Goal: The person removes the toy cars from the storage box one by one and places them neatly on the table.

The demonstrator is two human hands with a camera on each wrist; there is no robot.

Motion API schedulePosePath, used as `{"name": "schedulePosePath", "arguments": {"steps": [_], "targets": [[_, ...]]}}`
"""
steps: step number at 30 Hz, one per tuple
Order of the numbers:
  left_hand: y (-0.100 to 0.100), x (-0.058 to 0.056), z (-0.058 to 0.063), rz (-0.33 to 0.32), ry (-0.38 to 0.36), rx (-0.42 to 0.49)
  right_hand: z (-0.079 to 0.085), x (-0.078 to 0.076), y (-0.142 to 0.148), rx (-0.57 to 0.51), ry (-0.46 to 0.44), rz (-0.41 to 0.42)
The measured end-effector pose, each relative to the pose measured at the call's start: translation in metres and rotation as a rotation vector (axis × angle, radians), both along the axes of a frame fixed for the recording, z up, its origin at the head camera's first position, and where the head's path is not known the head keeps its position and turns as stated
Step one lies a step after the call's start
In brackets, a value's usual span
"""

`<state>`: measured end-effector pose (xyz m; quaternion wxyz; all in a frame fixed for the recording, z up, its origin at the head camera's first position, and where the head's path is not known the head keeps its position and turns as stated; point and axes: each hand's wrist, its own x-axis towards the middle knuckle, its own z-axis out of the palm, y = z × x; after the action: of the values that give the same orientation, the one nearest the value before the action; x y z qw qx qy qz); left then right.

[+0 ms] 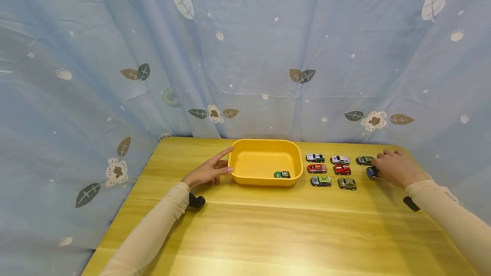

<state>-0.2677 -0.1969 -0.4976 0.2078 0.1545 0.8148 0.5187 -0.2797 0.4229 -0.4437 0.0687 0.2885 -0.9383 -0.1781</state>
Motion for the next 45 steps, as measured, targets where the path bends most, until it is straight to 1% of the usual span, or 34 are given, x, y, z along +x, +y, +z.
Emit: {"name": "schedulePosePath", "arguments": {"steps": [3,5,11,19,26,31,38,42,45], "targets": [[0.000,-0.002,0.001,0.007,-0.004,0.003,-0.008,-0.007,0.001,-0.019,0.032,0.038],[0.000,-0.003,0.001,0.005,-0.003,0.005,-0.012,-0.009,0.001,-0.023,0.030,0.042],[0.000,-0.001,0.001,-0.003,-0.005,0.006,-0.015,-0.008,0.000,-0.003,-0.005,0.015],[0.001,-0.001,0.001,0.014,-0.012,-0.001,-0.025,-0.008,0.001,-0.036,-0.009,0.009],[0.002,-0.001,-0.001,-0.003,-0.016,0.014,-0.025,-0.007,0.005,-0.053,-0.025,0.002],[0.000,-0.001,0.001,0.017,-0.012,-0.001,-0.025,-0.010,0.006,-0.068,-0.030,-0.002],[-0.001,-0.001,0.002,0.020,-0.009,0.003,-0.026,-0.013,0.005,-0.079,-0.035,0.004],[0.000,-0.001,0.002,0.013,-0.010,-0.004,-0.025,-0.013,0.007,-0.129,-0.064,-0.003],[0.000,-0.001,0.002,0.012,-0.010,-0.007,-0.020,-0.010,0.008,-0.186,-0.083,-0.023]]}}
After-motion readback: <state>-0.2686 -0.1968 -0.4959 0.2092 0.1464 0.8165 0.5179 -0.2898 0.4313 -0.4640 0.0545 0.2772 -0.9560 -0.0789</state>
